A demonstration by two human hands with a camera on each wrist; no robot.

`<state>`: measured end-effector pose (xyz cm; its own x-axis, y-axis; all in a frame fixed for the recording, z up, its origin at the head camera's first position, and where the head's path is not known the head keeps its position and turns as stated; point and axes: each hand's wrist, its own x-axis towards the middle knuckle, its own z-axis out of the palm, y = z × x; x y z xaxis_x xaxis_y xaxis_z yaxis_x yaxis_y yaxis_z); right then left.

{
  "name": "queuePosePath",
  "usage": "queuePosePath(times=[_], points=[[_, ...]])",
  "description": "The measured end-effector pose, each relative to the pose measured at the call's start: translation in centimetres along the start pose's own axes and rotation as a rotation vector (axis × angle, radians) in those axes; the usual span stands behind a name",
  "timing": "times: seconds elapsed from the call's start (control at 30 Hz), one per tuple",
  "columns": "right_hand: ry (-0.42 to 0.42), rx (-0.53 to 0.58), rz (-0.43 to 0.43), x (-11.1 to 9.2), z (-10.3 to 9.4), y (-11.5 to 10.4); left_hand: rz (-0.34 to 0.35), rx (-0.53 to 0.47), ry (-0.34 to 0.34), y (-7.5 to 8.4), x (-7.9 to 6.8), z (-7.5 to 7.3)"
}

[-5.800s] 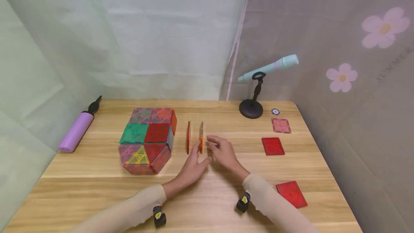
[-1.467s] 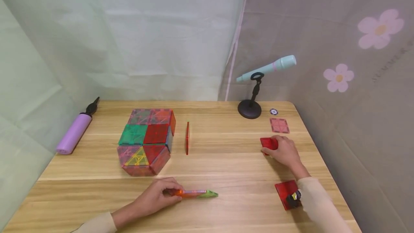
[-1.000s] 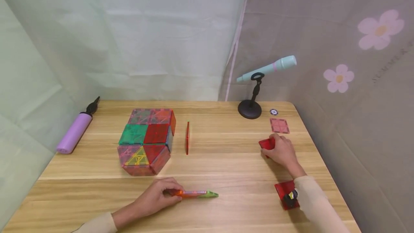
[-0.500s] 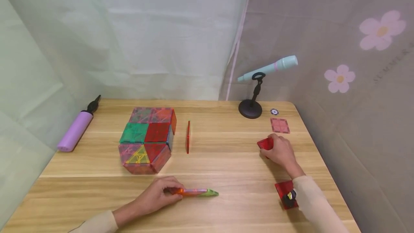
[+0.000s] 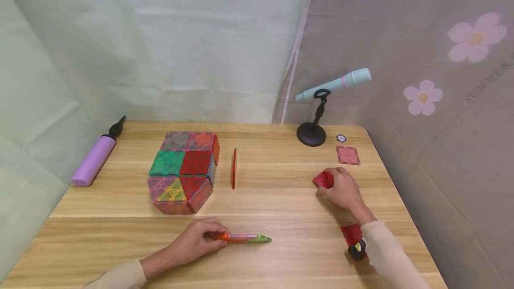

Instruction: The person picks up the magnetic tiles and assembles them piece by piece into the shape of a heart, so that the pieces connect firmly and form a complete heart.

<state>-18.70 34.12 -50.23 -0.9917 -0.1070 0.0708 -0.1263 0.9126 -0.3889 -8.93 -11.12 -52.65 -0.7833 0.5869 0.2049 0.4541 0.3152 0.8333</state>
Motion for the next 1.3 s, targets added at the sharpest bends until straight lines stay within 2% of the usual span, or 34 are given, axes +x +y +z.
queuePosePath(times=[0.37, 0.53, 0.9, 1.07, 1.3], points=[[-0.012, 0.021, -0.103, -0.3, 1.0, -2.3, -0.001, -0.006, -0.007, 0.0, 0.0, 0.0], [-0.016, 0.066, -0.142, -0.7, 1.4, -3.3, 0.011, 0.000, -0.002, -0.1, 0.0, 0.0], [-0.051, 0.126, -0.190, -1.3, 2.4, -5.4, 0.023, -0.010, -0.009, -0.1, 0.0, 0.0], [-0.034, 0.142, -0.276, -1.7, 2.3, -6.9, 0.046, -0.003, -0.003, -0.1, 0.0, 0.1], [-0.050, 0.232, -0.395, -2.7, 2.3, -9.2, 0.041, -0.008, 0.000, -0.2, 0.0, 0.1]])
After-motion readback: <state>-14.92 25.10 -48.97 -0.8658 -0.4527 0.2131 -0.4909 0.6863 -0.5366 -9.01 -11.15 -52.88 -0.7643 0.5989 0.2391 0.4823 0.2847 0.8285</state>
